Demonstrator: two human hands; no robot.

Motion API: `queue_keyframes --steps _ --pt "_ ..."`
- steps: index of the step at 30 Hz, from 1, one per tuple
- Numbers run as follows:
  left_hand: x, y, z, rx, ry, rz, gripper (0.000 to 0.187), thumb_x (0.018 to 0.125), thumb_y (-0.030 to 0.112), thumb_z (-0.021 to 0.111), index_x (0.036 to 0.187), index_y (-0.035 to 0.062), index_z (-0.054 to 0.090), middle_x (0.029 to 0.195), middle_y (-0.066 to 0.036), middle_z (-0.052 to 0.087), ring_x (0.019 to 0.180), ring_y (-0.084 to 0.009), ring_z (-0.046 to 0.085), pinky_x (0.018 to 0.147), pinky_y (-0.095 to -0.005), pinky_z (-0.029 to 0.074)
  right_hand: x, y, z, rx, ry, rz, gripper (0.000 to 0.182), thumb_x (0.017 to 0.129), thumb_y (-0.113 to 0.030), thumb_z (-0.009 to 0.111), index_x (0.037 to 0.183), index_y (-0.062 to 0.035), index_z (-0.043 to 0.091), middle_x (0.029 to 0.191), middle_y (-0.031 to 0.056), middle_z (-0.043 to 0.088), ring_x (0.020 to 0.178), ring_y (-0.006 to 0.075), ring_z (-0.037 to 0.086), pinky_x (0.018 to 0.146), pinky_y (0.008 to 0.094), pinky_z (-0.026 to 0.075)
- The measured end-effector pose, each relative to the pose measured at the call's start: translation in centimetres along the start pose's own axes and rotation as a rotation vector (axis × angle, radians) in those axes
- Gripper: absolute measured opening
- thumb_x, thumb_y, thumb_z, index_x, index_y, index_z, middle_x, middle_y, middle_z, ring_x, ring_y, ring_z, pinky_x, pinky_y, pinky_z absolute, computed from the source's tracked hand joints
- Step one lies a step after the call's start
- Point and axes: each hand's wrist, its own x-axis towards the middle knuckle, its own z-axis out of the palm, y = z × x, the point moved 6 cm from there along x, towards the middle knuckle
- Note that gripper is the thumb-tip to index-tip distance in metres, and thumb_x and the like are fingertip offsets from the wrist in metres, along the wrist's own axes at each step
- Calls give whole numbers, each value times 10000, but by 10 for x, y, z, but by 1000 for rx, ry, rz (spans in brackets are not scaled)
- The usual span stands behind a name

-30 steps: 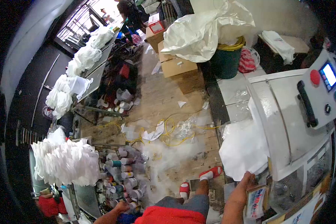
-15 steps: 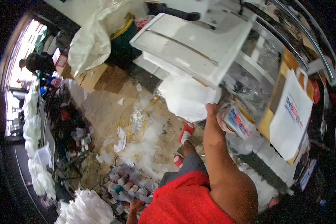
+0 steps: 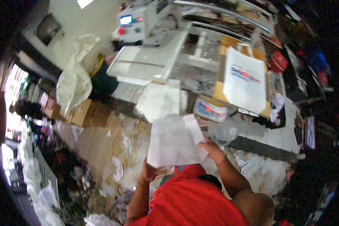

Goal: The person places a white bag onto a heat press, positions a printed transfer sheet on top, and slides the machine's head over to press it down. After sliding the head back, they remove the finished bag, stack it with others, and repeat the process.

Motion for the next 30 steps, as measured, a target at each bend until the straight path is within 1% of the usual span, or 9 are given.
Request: queue_keyframes --steps 3,6,8,13,17,20,24,27,30 --pt "22 26 65 270 -337 46 715 1016 602 376 1507 82 398 1477 -128 514 1334 -317 518 1069 -490 470 -52 6 -29 -20 11 -60 617 831 -123 684 1420 -96 504 1242 91 634 1071 223 646 856 420 554" --pt "11 37 116 93 -60 -75 595 1018 430 518 1482 69 424 1412 -128 562 1278 -291 555 1037 -448 482 -78 18 -54 200 28 -85 659 831 -108 706 1450 -104 481 1262 101 628 1098 215 631 878 384 544" --pt "33 42 134 720 -46 182 545 982 253 627 1461 98 418 1048 -117 709 934 -201 680 919 -381 539 -83 25 -76 217 62 -176 687 829 -102 723 1467 -114 467 1258 108 632 1097 211 629 886 362 539" --pt "-2 111 300 1221 -82 746 326 919 72 662 1242 35 630 887 -34 658 747 -96 552 621 -274 445 -133 -64 -130 281 283 -403 725 830 -92 782 1481 -100 464 1255 102 650 1091 201 626 941 336 512" --pt "21 163 474 1331 -200 1212 361 983 39 566 1342 15 576 1288 -127 633 1174 -178 575 1025 -335 431 -135 -211 -235 -71 548 -508 491 924 -417 688 1280 -80 672 1228 103 678 1033 214 640 982 346 475" --pt "-7 189 628 1047 -346 1481 284 1020 136 569 1266 -1 606 1026 -60 634 900 -146 580 823 -287 482 -182 -344 -322 -379 983 -779 480 984 -444 567 1236 -50 676 1142 156 696 998 253 650 932 374 480" --pt "-12 245 670 875 -232 2196 447 1048 236 533 1426 12 452 1456 -130 489 1313 -223 471 1114 -340 368 -293 -391 -366 -197 1512 -1850 398 1014 -281 548 1319 -27 565 1218 119 645 1043 208 624 989 339 468" --pt "45 163 697 849 -135 2282 383 930 52 556 1304 -15 504 1288 -152 560 1203 -288 550 1048 -409 437 -254 -386 -384 -175 1128 -1850 301 1019 -219 565 1232 -18 633 1129 135 701 1014 292 683 879 371 544" --pt "195 89 674 1655 40 1606 212 945 92 517 1131 8 571 1032 -252 618 966 -450 605 838 -541 495 -33 -294 -459 -737 1057 -675 278 960 -172 566 1192 -41 645 1065 238 696 960 413 680 831 473 544"
